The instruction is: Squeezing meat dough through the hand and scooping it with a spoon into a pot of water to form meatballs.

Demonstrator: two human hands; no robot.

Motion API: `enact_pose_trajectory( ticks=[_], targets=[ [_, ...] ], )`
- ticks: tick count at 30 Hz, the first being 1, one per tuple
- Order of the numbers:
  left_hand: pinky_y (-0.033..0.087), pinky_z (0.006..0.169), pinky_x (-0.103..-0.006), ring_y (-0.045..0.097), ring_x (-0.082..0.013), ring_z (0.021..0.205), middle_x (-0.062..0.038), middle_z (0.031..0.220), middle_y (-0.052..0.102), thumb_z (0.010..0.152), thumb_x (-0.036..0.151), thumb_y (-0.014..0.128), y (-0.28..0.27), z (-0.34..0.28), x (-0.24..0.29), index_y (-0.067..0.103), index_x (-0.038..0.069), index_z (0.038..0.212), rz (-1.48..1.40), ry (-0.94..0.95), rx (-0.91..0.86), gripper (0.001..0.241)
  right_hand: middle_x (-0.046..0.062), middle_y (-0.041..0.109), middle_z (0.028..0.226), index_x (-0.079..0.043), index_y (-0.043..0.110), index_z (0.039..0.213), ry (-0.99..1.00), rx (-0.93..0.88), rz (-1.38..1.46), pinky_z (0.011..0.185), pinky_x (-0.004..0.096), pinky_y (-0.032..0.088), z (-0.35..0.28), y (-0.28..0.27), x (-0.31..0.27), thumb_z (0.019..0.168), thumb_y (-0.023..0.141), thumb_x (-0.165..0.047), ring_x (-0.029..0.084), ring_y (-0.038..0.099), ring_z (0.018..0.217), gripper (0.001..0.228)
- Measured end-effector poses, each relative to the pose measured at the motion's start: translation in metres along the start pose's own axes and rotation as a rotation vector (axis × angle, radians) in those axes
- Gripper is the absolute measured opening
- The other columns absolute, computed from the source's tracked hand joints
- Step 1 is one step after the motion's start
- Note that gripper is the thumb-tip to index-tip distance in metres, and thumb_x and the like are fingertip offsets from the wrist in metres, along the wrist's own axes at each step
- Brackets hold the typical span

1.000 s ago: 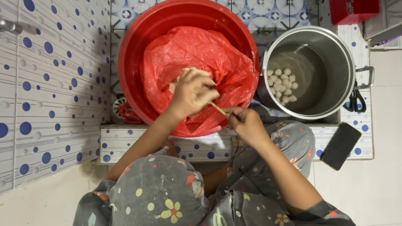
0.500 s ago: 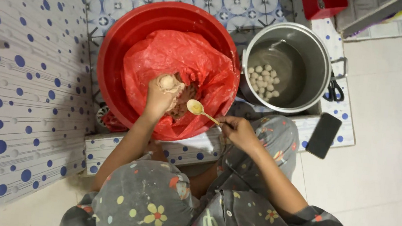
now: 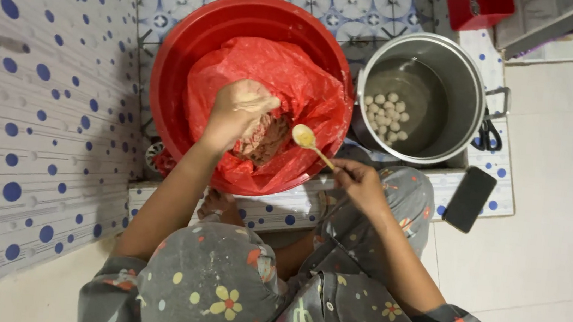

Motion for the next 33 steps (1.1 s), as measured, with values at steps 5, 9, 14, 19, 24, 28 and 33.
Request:
enact_pose_trajectory(
  ticks=[5,9,14,19,24,28,33],
  targets=[
    [0.043,0.038,-0.0234,0.05,-0.0111,0.042,-0.006,0.054,0.057,0.077,0.002,0.086,-0.001,0.02,-0.044,0.066,0.005,0.077,0.023,0.099,0.103,0.02,0.007,0.066,0.06,-0.008,0.078,0.116,-0.027,0.018,0.057,0.057,0.022,0.042,0.01,-0.004,0.01,0.095,0.064,-0.007,0.012,0.055,0.058,0.025],
    [0.043,0.034,-0.0222,0.054,-0.0069,0.044,-0.01,0.063,0.069,0.079,0.009,0.089,0.004,0.001,-0.023,0.059,0.004,0.077,-0.02,0.096,0.068,0.03,0.006,0.066,0.058,-0.008,0.078,0.116,-0.029,0.033,0.075,0.052,0.021,0.039,0.012,-0.003,0.003,0.095,0.064,-0.006,0.01,0.053,0.053,0.025],
    [0.036,0.031,-0.0153,0.041,-0.0046,0.045,-0.003,0.061,0.049,0.098,0.012,0.057,0.007,-0.013,-0.006,0.059,0.01,0.096,-0.251,0.056,-0.048,0.004,0.008,0.065,0.056,-0.005,0.077,0.115,-0.039,0.036,0.079,0.047,0.02,0.036,0.018,0.002,0.01,0.095,0.064,-0.006,0.01,0.05,0.047,0.023],
    [0.04,0.03,-0.0167,0.049,-0.0075,0.045,-0.008,0.06,0.057,0.091,0.013,0.078,0.008,-0.017,-0.013,0.065,0.001,0.1,-0.22,0.033,-0.024,0.02,0.008,0.064,0.057,-0.002,0.076,0.113,-0.065,0.022,0.092,0.041,0.02,0.034,0.018,0.008,0.004,0.095,0.063,-0.006,0.008,0.048,0.043,0.022],
    [0.049,0.039,-0.0199,0.059,-0.0091,0.042,-0.005,0.055,0.064,0.079,0.004,0.082,0.003,-0.002,-0.054,0.069,0.007,0.077,0.038,0.164,0.096,0.014,0.012,0.065,0.057,-0.001,0.075,0.115,-0.019,0.024,0.119,0.038,0.021,0.035,0.015,0.006,0.003,0.096,0.064,-0.006,0.01,0.05,0.04,0.023],
    [0.043,0.031,-0.0237,0.051,-0.0094,0.04,-0.007,0.051,0.057,0.084,0.007,0.08,0.005,-0.017,-0.018,0.063,0.005,0.073,-0.038,0.148,0.046,0.02,0.014,0.064,0.058,0.002,0.074,0.115,-0.02,0.037,0.15,0.035,0.021,0.034,0.015,0.006,0.003,0.095,0.063,-0.003,0.011,0.049,0.038,0.023],
    [0.042,0.043,-0.0176,0.044,-0.0047,0.05,-0.004,0.059,0.05,0.096,0.014,0.064,0.006,-0.026,-0.001,0.061,0.009,0.078,-0.234,0.18,-0.027,0.019,0.013,0.063,0.058,0.003,0.073,0.116,-0.013,0.047,0.171,0.034,0.019,0.034,0.012,0.006,0.002,0.095,0.063,-0.003,0.009,0.049,0.038,0.023]
  ],
)
Point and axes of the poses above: each hand's wrist, its own z-axis towards the middle knuckle, its own y-axis out of the palm, x = y × z, the point moved 3 cm from there along z, towards the middle knuckle
